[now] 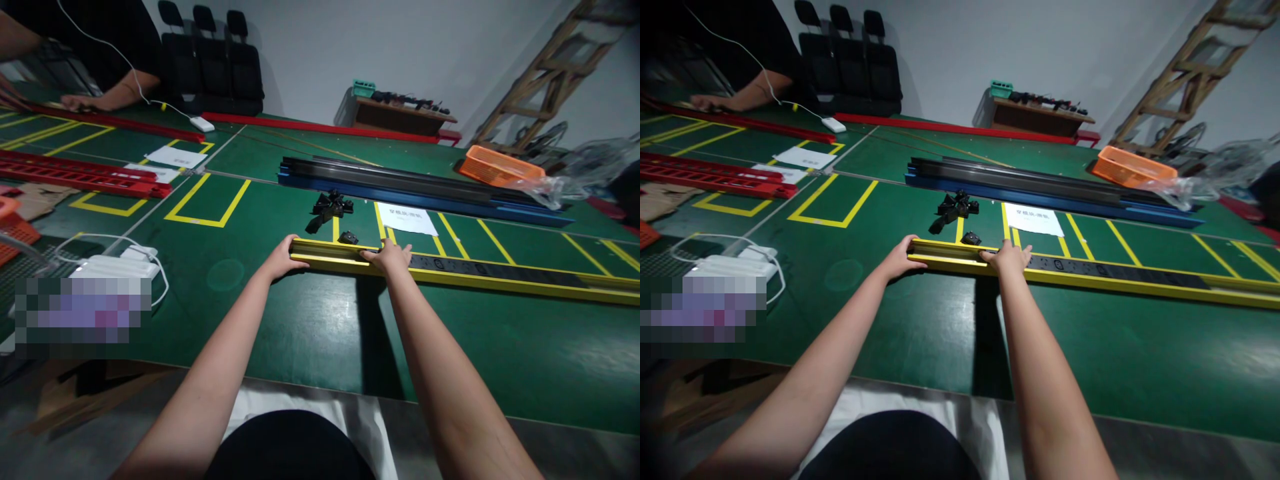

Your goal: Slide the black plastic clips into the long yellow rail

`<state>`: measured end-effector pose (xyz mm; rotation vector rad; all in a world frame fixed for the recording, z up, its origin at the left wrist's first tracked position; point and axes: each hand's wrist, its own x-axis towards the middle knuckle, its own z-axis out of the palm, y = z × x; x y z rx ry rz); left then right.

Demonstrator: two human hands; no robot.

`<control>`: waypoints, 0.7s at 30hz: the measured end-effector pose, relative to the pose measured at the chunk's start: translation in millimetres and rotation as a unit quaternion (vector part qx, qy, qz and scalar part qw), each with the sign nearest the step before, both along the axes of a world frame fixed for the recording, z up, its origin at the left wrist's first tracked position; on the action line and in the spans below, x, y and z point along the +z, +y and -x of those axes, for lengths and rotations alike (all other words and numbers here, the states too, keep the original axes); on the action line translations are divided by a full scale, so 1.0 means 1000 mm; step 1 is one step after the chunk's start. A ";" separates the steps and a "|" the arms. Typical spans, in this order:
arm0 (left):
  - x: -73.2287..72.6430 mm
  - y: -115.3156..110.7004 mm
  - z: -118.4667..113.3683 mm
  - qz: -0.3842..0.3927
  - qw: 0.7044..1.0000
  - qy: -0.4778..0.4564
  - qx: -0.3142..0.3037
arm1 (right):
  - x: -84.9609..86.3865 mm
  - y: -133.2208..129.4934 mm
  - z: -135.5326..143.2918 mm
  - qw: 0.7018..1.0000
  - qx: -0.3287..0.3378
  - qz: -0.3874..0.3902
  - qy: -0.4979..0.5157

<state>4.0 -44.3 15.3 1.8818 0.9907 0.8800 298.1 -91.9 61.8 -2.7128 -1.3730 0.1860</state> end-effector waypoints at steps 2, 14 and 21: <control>0.000 0.000 0.000 0.005 1.000 -0.002 0.000 | 0.001 0.000 0.000 1.000 0.003 0.002 -0.003; 0.000 0.005 0.002 0.002 1.000 0.019 -0.010 | 0.015 -0.005 -0.011 1.000 0.014 0.027 -0.006; 0.003 0.004 0.001 -0.005 0.999 0.037 -0.010 | 0.018 0.009 -0.010 0.997 0.075 0.027 0.023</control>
